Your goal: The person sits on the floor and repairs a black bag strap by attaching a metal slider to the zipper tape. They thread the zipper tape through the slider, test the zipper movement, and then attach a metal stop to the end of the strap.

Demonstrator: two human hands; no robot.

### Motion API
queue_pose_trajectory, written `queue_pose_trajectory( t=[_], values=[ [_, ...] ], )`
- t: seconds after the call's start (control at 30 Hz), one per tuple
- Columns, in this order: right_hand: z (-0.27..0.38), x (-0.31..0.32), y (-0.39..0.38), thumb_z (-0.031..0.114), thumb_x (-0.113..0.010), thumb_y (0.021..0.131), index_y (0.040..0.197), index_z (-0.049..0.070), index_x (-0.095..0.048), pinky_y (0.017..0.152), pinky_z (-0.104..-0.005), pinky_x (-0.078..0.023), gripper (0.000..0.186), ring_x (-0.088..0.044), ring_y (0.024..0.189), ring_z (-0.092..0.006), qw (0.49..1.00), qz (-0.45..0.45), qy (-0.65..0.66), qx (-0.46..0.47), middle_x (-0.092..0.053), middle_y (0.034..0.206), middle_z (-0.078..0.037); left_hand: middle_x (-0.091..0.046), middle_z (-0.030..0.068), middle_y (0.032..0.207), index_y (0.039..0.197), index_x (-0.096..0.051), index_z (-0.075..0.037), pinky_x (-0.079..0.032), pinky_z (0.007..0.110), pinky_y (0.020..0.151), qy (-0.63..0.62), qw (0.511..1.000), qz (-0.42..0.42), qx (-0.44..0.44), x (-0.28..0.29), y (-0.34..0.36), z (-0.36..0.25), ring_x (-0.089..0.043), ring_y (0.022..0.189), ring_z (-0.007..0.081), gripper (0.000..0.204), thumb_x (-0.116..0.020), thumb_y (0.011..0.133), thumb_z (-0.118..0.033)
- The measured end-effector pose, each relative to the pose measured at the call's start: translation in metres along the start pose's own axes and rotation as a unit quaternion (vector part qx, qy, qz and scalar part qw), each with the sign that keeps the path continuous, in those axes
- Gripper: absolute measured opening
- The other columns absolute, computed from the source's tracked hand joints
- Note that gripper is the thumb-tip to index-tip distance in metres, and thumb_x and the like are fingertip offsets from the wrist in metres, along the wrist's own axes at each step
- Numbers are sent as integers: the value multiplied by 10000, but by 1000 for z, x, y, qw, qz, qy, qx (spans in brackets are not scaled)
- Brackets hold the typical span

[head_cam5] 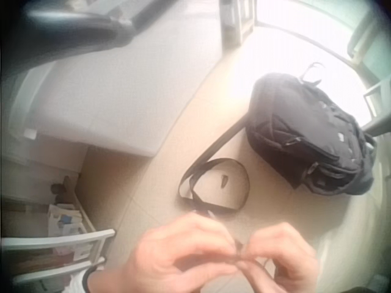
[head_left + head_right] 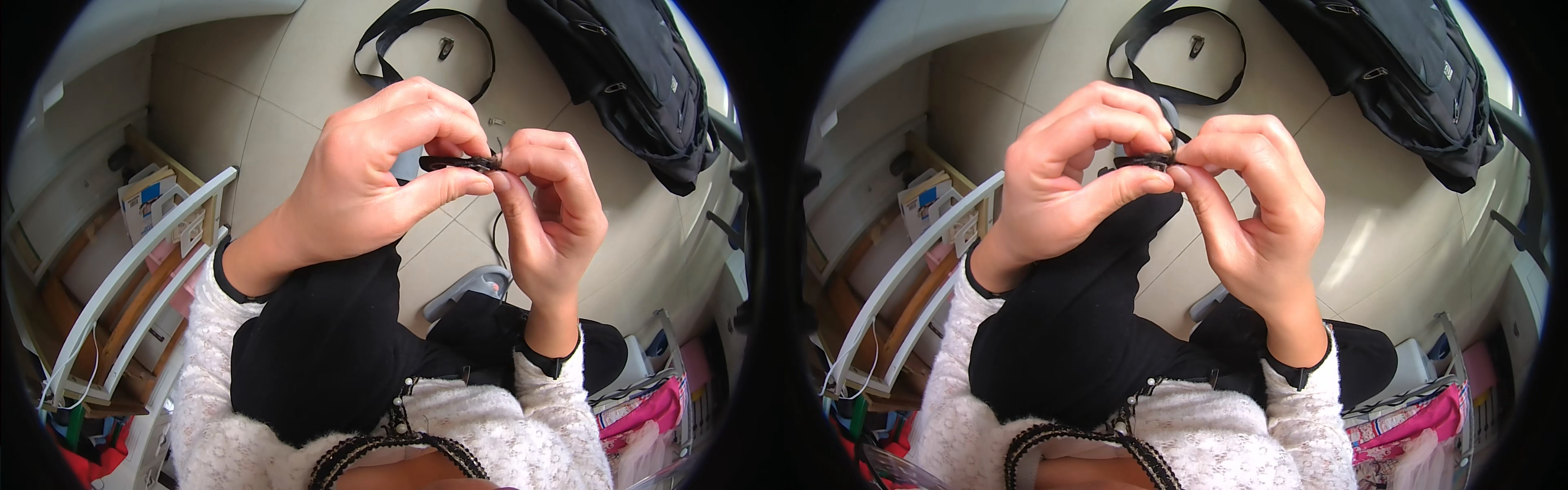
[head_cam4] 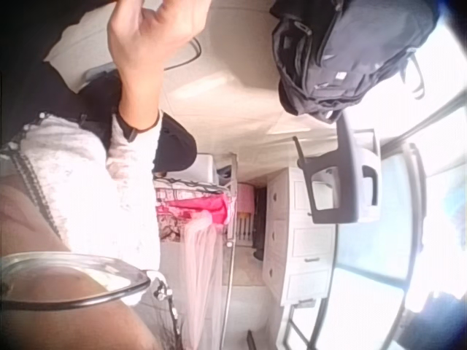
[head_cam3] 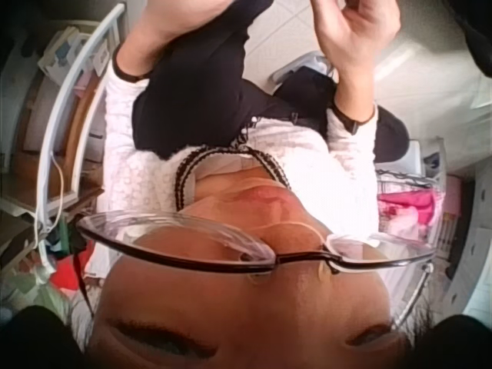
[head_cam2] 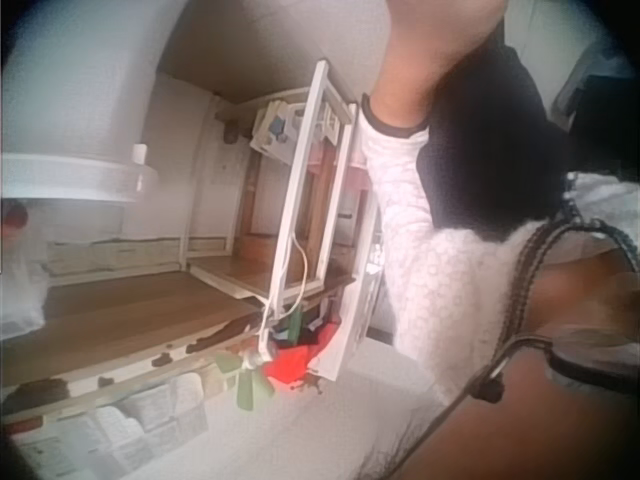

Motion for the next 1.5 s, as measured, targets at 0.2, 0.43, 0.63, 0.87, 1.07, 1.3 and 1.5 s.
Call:
queue_pose_trajectory(
  t=[0.2, 0.43, 0.63, 0.87, 1.07, 1.3, 1.5],
  values=[
    [-13, -3, -8, -102, -735, 864, 995, -11, -686, 681, -257, -509, 167, -609, 815, -127, 986, 18, 115, -116, -622, 993, -87, -720, 97, 910, 940, -698, -2, -550, 312, 754, 9, 999, -3, -32, 1, 0, -3, -695, 843, 211, 235, -851, 761, -3],
    [-38, -19, -20, -45, -693, 934, 1019, -13, -667, 746, -238, -517, 94, -602, 827, -111, 918, -23, 362, -158, -563, 1028, -63, -716, 131, 923, 925, -690, 14, -549, 318, 736, 84, 992, 4, -91, 1, -1, -22, -691, 835, 239, 278, -880, 723, 20],
    [-46, -31, -29, -23, -692, 946, 1048, -21, -666, 736, -230, -530, 105, -609, 813, -105, 854, -70, 474, -202, -570, 1023, -60, -719, 129, 919, 943, -693, 6, -558, 330, 717, 166, 972, -20, -167, -2, -5, -38, -696, 831, 260, 300, -887, 715, -3],
    [-32, -9, -10, -35, -731, 915, 1025, -24, -732, 668, -214, -502, 110, -593, 748, -80, 957, -15, 212, -195, -615, 1040, -62, -726, 74, 946, 1005, -704, 6, -554, 271, 760, -138, 984, -33, 109, 5, -4, 24, -697, 878, 172, 200, -817, 849, -48],
    [-28, -13, -2, -37, -730, 913, 1049, -49, -724, 670, -202, -501, 136, -620, 750, -61, 969, 18, 149, -197, -697, 1003, -71, -723, 67, 966, 1111, -694, 26, -535, 241, 760, -344, 889, 21, 301, -13, -19, 64, -658, 821, 102, 240, -735, 973, -167],
    [-38, -22, -15, 36, -732, 946, 1033, -41, -682, 671, -190, -501, 126, -647, 767, -57, 941, 23, 156, -298, -726, 910, -43, -709, 86, 1004, 1140, -671, 40, -550, 277, 839, -471, 822, 13, 320, -23, -23, 73, -671, 924, 133, 267, -712, 991, -177],
    [-37, -27, -15, 49, -722, 956, 976, -40, -678, 656, -179, -483, 101, -645, 767, -47, 933, 28, 200, -298, -719, 861, -28, -709, 86, 1030, 1140, -674, 24, -558, 293, 847, -496, 793, 13, 353, -29, -29, 80, -676, 938, 142, 261, -697, 1003, -196]
  ],
)
Point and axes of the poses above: each hand's wrist, its own y-axis towards the middle knuckle, its own x-axis out of the back of the hand, z = x × y, the point moved 10 cm from there along y, towards the middle knuckle
